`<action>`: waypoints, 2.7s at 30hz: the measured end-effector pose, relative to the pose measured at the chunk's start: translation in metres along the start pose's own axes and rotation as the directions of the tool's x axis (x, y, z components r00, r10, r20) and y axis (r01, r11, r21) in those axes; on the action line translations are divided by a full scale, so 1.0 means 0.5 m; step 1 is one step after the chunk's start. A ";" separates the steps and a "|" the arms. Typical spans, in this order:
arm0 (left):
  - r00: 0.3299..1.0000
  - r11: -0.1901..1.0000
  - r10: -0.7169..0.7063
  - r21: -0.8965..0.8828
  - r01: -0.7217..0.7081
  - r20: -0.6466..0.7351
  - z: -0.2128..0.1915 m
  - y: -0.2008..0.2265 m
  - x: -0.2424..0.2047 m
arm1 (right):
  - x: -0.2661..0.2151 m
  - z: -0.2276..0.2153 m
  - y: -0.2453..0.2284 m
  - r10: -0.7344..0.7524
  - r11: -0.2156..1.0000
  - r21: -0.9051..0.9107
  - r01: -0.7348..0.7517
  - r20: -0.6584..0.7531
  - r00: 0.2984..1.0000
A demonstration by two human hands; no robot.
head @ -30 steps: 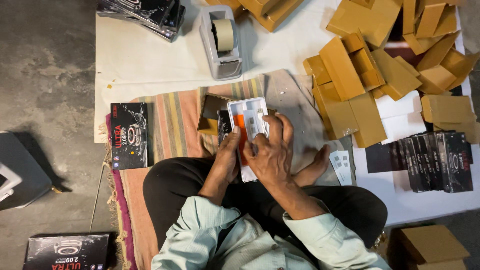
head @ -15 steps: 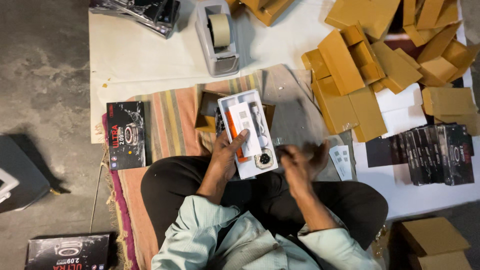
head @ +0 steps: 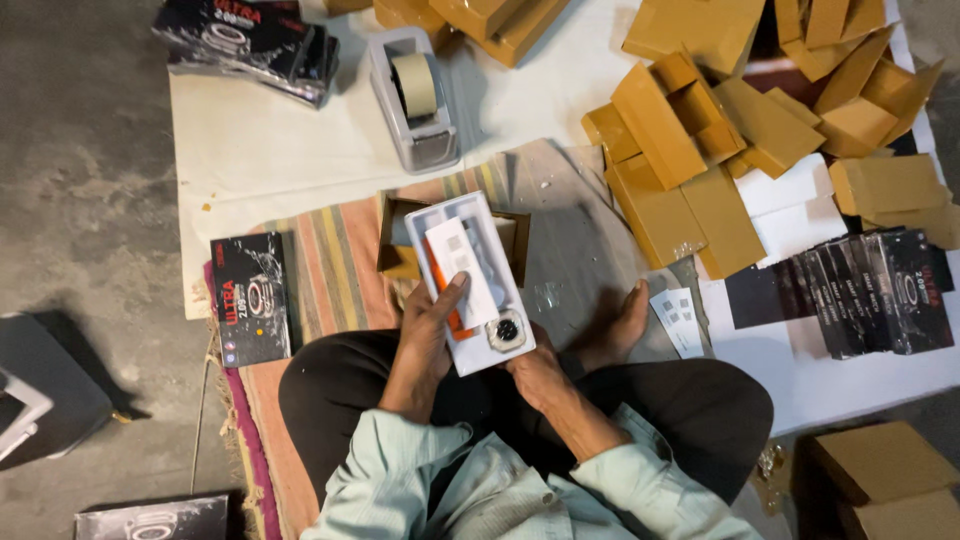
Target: The person places a small electronic device and its accessories into a white product box, then puts the product box into a brown shipping box. The person closes the flaps and seals the box with packing tape.
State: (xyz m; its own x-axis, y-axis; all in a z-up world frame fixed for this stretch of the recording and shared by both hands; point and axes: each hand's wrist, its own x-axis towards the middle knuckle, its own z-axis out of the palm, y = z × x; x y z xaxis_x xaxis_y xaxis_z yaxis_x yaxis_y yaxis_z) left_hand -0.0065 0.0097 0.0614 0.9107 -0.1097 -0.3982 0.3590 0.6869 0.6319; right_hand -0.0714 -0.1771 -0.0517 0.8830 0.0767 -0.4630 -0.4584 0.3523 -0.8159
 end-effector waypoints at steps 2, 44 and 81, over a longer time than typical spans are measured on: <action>0.997 0.999 0.046 -0.009 -0.047 -0.054 -0.001 0.029 -0.027 | -0.011 -0.013 -0.021 -0.012 0.999 0.044 0.012 -0.012 1.000; 0.976 0.980 -0.036 -0.185 0.076 0.214 0.018 -0.102 -0.008 | -0.123 0.112 -0.269 -0.497 0.199 -0.884 0.424 0.282 0.821; 0.928 0.981 -0.138 -0.080 0.176 0.347 0.011 -0.130 -0.016 | -0.119 0.138 -0.231 -0.471 0.406 -0.792 0.456 0.247 0.847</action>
State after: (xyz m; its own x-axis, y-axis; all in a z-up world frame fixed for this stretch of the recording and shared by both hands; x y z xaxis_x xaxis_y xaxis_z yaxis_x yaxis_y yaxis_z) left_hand -0.0362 -0.0379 0.0272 0.8661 -0.4456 -0.2263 0.4962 0.7124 0.4963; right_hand -0.0643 -0.1580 0.0939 0.9886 0.1292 0.0775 0.1373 -0.5608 -0.8165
